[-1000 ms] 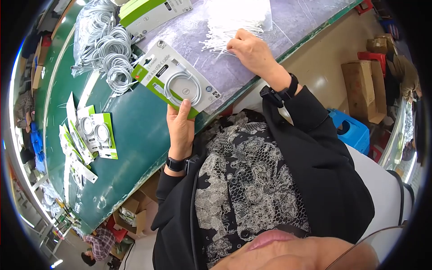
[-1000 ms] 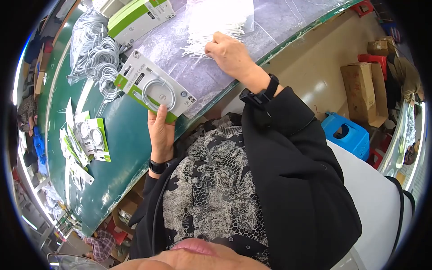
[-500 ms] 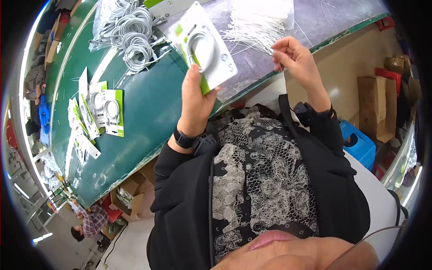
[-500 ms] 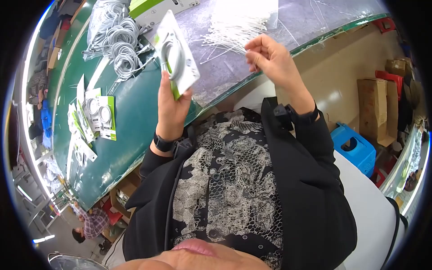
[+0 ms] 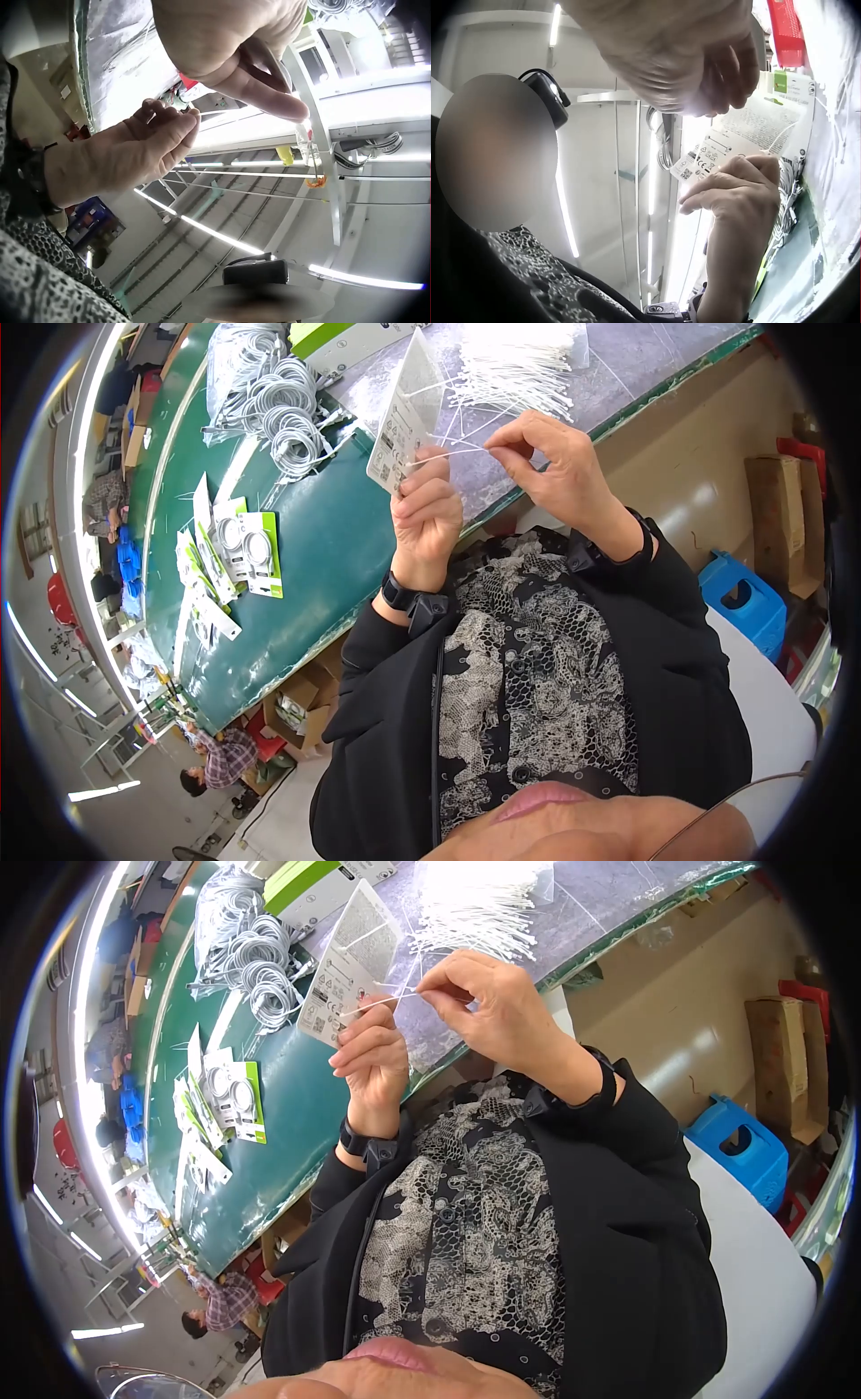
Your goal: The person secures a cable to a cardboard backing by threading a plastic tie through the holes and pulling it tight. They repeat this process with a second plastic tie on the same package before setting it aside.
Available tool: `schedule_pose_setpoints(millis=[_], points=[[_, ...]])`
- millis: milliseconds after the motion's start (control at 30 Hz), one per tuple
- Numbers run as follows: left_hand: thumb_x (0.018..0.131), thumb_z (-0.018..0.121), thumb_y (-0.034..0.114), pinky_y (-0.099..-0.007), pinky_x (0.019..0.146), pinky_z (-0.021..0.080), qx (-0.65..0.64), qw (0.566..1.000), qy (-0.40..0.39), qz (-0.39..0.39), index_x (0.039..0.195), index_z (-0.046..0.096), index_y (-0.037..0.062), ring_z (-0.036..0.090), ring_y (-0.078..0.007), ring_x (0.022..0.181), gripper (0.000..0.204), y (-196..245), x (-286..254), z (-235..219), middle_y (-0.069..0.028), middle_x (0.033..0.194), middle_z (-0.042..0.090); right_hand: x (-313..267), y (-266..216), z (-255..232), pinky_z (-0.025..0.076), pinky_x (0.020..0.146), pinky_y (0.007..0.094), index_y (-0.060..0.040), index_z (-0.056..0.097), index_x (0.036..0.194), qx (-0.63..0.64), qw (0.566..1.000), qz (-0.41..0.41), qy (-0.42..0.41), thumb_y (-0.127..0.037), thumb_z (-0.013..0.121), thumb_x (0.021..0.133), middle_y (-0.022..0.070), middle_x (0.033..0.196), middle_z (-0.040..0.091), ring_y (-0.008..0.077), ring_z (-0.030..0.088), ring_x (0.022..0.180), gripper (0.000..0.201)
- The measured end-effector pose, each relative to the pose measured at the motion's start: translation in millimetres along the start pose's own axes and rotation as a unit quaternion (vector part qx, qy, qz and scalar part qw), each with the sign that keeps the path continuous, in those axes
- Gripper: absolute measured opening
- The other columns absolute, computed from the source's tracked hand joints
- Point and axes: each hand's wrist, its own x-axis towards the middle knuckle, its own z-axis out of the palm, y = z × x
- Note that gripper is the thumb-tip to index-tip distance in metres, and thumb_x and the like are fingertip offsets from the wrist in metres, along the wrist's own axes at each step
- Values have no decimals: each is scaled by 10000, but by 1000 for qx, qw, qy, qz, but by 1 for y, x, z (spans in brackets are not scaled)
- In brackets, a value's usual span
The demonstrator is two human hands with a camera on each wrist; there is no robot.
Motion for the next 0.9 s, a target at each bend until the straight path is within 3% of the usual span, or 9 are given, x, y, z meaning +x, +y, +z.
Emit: schedule_pose_setpoints(millis=[167, 267, 300, 400, 433, 533, 700, 800, 900], points=[[917, 478, 0, -182, 338, 462, -14, 1000, -17, -22, 995, 448, -79, 540, -150, 483, 115, 2, 0, -1, -108, 689, 491, 2, 7, 2, 458, 596, 236, -33, 655, 881, -7, 1000, -9, -2, 47, 668, 773, 44, 763, 606, 115, 557, 643, 136], [924, 471, 15, -186, 339, 463, 25, 999, -13, -32, 978, 445, -66, 535, -152, 468, 101, 2, 1, 0, -102, 676, 488, 9, 5, -1, 466, 604, 234, -47, 657, 877, -286, 935, -207, 35, 25, 680, 772, 60, 738, 597, 115, 548, 616, 130], [924, 471, 15, -186, 339, 463, 25, 999, -12, -34, 978, 445, -66, 535, -152, 468, 101, 2, 1, -2, -102, 676, 488, 8, 6, -1, 466, 604, 234, -47, 657, 877, -288, 935, -206, 36, 25, 680, 772, 60, 738, 597, 115, 548, 616, 130], [938, 457, 41, -190, 339, 463, 79, 996, 3, -34, 968, 436, -55, 538, -156, 463, 103, 1, 1, -8, -98, 672, 491, 0, 14, 6, 468, 613, 231, -60, 657, 864, -251, 958, -110, -83, -5, 683, 788, 73, 731, 593, 109, 580, 642, 97], [938, 457, 41, -190, 339, 463, 79, 996, 3, -36, 968, 436, -55, 538, -156, 463, 103, 0, 2, -9, -98, 672, 491, 0, 15, 7, 468, 613, 231, -60, 657, 864, -253, 958, -110, -82, -5, 683, 788, 73, 731, 593, 109, 580, 642, 97], [952, 435, 63, -195, 342, 469, 35, 998, -2, -44, 969, 426, -49, 549, -164, 471, 114, -1, -1, -10, -97, 675, 494, 0, 16, 9, 479, 636, 225, -51, 646, 905, -11, 997, 58, -57, 3, 647, 827, 58, 728, 609, 102, 615, 692, 95], [953, 419, 57, -203, 340, 477, -2, 999, -13, -50, 974, 412, -49, 560, -174, 464, 108, 1, 2, -12, -99, 662, 498, 3, 21, 7, 492, 651, 219, -24, 637, 936, 106, 993, 27, -38, 35, 597, 856, 47, 788, 623, 93, 627, 743, 107], [952, 400, 49, -218, 333, 487, -32, 998, -31, -41, 965, 396, -57, 570, -194, 445, 107, 0, 2, -13, -124, 633, 506, 4, 18, 9, 505, 654, 215, 0, 640, 929, 183, 973, 124, -60, 53, 572, 866, 42, 859, 620, 88, 611, 740, 106], [959, 361, 69, -264, 333, 503, -46, 997, -51, -30, 943, 377, -60, 580, -238, 435, 131, 0, 1, -9, -156, 609, 510, 4, 20, 0, 501, 636, 219, -2, 646, 890, 208, 964, 162, -37, 60, 591, 847, 39, 864, 604, 86, 599, 732, 94]])
